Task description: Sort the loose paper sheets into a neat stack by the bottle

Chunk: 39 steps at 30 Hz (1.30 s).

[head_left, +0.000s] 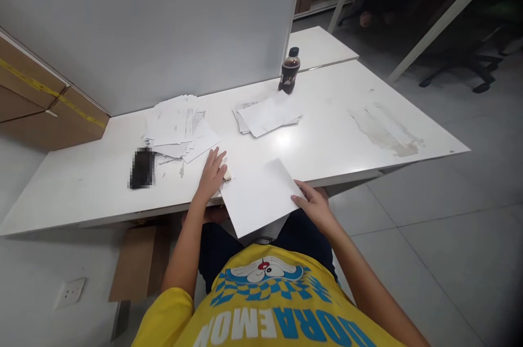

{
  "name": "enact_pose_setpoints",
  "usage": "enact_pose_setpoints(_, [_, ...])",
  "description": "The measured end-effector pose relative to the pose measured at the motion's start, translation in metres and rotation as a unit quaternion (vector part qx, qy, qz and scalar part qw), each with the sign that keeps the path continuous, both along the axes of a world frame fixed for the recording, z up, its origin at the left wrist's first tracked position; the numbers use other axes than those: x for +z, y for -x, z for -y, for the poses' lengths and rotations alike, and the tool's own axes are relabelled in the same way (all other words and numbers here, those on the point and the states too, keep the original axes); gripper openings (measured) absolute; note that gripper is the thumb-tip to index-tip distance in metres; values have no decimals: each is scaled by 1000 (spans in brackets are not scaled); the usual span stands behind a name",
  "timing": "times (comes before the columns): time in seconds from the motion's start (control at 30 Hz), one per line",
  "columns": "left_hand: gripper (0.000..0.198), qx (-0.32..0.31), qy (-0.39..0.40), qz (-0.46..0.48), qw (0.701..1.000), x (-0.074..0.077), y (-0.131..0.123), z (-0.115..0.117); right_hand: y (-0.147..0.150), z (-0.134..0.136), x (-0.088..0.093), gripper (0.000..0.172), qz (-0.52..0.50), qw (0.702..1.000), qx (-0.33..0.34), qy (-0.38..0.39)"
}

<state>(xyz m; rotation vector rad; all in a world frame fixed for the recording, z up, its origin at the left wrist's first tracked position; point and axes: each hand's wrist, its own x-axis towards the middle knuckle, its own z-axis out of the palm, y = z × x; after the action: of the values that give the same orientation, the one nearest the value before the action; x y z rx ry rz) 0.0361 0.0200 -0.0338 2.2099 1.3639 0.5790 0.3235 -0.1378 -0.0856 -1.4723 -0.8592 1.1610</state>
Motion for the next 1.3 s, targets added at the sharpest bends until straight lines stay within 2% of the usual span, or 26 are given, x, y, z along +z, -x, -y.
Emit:
enact_pose_setpoints(0.17, [59,-10,9,3,1000,1,0,6,3,-7,9,52,32,999,-14,-20])
enact_pose_setpoints(0.3, [59,-22,-40,-15,999,1,-2,8,1,-11,14,53,63,998,-27,-11])
enact_pose_setpoints(0.4, [56,-59,-70,-43,995,-1,-3,8,2,-15,15,50,115,992,-41,-19])
enact_pose_setpoints(0.53, [52,-101,-66,-75,990,-1,-3,10,4,-19,14,51,136,990,-29,-12])
enact_pose_setpoints(0.73, [49,-73,-92,-105,988,-4,-4,13,12,-24,18,51,121,992,-21,-18])
enact_pose_setpoints(0.8, [50,-71,-82,-94,990,-4,-3,12,6,-27,21,49,123,992,-10,-18])
enact_pose_setpoints(0.87, [51,-68,-70,-78,992,-1,0,11,-11,-35,23,49,125,991,-26,-31])
enact_pose_setpoints(0.93, [51,-56,-67,-52,995,7,3,10,-38,-54,28,51,127,986,-87,-67])
enact_pose_setpoints(1.03, [50,-22,-91,1,996,29,-7,5,-80,-108,40,53,133,965,-182,-137])
enact_pose_setpoints(1.1, [54,-15,-99,16,995,46,-28,-6,-97,-155,48,56,151,959,-181,-154])
enact_pose_setpoints(1.17, [69,-36,-79,-3,996,56,-61,-26,-101,-201,51,58,202,956,-160,-138])
enact_pose_setpoints(1.23, [91,-86,-49,-50,994,56,-96,-52,-96,-234,47,57,315,935,-116,-115])
enact_pose_setpoints(1.27, [99,-90,-39,-84,992,52,-111,-65,-92,-245,43,57,367,920,-104,-95])
enact_pose_setpoints(1.3, [106,-63,-24,-121,990,47,-123,-77,-89,-253,39,57,409,904,-96,-75])
